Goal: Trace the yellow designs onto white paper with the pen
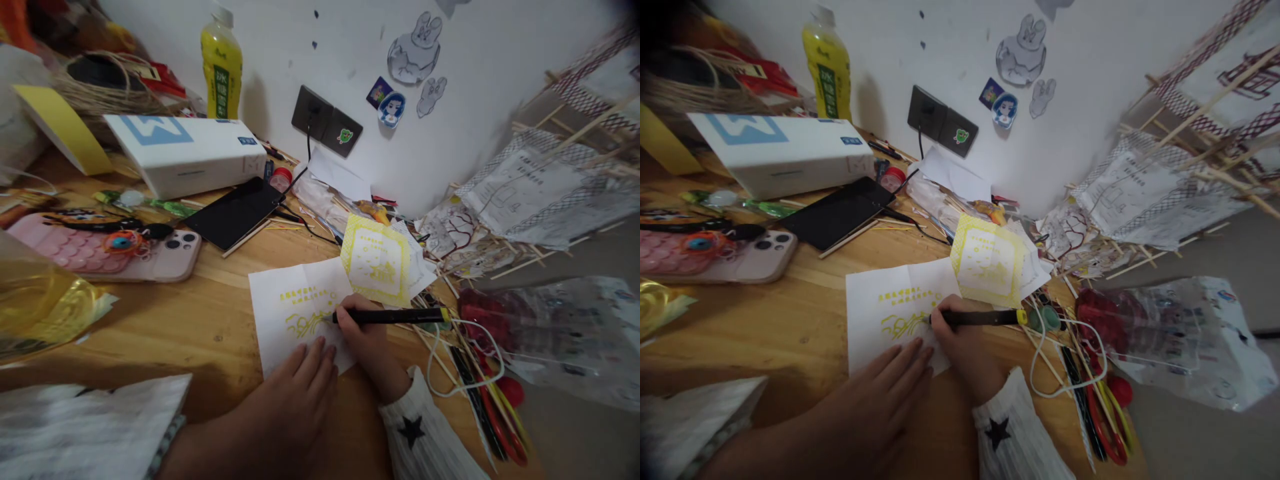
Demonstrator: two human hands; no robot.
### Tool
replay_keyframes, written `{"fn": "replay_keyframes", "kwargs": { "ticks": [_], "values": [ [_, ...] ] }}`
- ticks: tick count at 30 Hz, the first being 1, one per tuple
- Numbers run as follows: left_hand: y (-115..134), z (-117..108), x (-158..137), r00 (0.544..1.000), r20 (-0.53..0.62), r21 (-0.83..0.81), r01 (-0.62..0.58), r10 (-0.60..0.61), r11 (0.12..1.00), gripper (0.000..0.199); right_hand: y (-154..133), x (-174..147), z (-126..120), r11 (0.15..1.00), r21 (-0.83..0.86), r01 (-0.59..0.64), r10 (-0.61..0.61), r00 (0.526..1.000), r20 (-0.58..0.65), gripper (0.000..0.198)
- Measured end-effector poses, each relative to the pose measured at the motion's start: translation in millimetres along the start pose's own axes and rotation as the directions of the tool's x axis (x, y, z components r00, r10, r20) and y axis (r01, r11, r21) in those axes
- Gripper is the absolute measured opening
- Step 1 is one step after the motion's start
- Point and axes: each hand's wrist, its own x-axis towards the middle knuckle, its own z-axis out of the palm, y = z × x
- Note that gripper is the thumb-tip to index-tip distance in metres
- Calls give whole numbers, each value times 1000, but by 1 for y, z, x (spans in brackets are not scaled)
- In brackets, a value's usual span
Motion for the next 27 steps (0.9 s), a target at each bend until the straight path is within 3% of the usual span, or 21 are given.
{"fn": "replay_keyframes", "kwargs": {
  "ticks": [27],
  "values": [
    [0, -2, -3, 1000, 10, -14, -21, 21, 1000, 43, 1, 2, -1, 985, 127, -114, 127, 987, -97, 19]
  ]
}}
